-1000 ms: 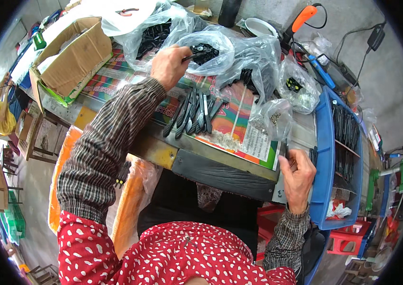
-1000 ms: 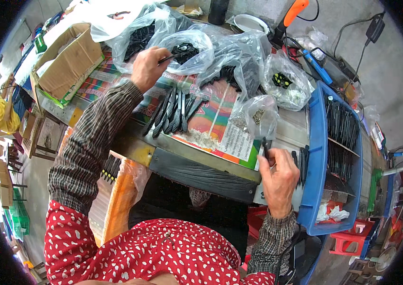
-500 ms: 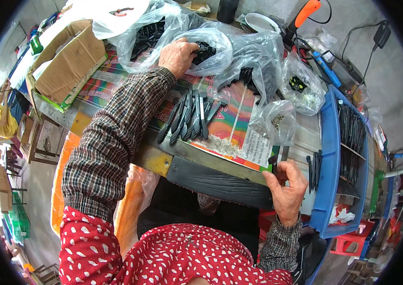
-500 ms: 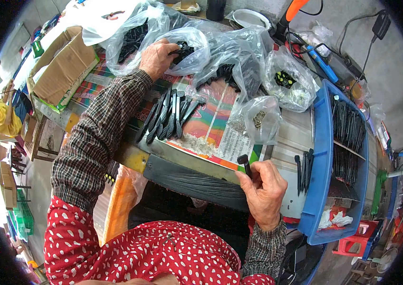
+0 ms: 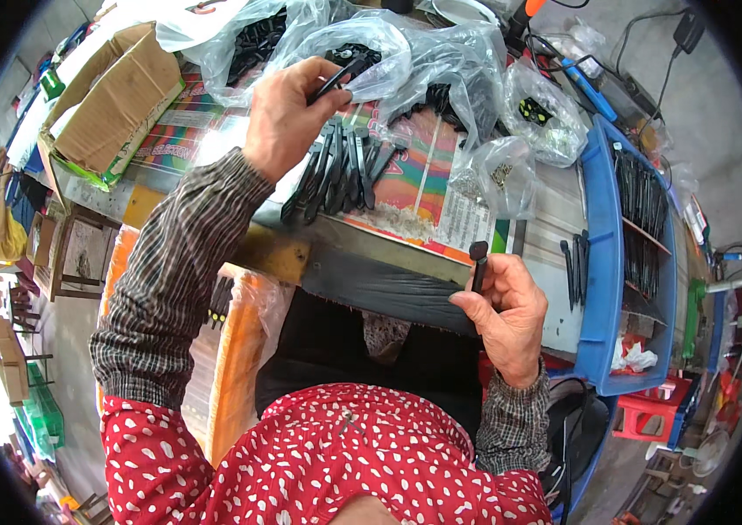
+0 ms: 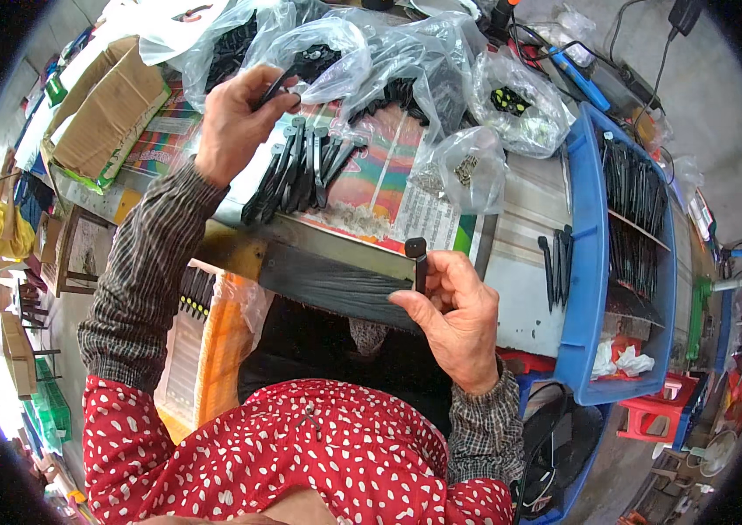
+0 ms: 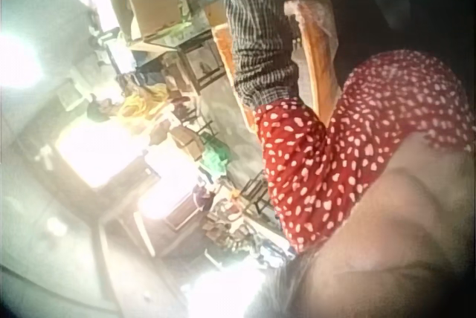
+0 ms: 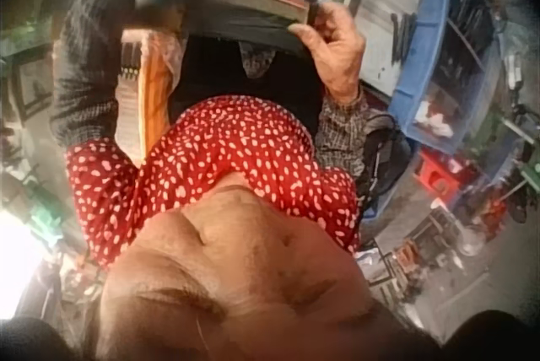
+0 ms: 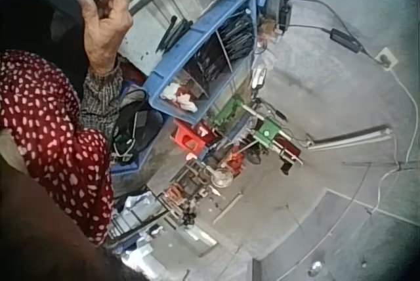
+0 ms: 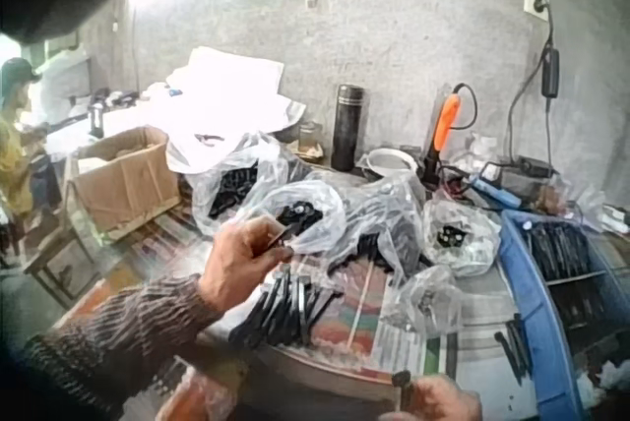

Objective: The person assembles small black plastic components by hand at a workbench.

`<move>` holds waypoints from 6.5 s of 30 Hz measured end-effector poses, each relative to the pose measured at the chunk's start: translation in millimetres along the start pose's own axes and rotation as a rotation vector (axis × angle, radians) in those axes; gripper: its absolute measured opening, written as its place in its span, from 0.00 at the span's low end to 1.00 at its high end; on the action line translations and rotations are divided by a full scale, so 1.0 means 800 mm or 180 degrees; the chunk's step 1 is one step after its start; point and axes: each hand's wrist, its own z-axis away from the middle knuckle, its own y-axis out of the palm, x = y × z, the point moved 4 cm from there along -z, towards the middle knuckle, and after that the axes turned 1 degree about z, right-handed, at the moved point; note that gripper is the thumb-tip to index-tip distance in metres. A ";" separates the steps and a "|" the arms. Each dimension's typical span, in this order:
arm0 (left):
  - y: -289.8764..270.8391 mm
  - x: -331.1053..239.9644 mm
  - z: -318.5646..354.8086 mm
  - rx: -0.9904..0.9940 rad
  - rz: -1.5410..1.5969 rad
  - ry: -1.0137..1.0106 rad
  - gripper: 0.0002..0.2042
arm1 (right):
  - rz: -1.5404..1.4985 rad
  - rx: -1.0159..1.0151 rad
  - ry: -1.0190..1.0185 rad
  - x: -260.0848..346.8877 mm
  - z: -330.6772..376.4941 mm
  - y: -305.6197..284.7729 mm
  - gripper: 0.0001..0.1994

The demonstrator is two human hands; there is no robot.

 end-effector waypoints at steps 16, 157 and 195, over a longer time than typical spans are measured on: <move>-0.004 -0.115 0.186 0.0588 0.2469 -0.1957 0.04 | 0.0031 0.0430 0.0212 0.003 0.046 0.050 0.13; 0.030 -0.088 0.294 0.0717 0.3551 -0.2766 0.04 | -0.0988 0.0427 0.0407 -0.045 0.080 0.128 0.25; 0.031 -0.110 0.303 0.0900 0.3657 -0.2403 0.03 | -0.0364 0.0815 0.0315 -0.003 0.049 0.102 0.07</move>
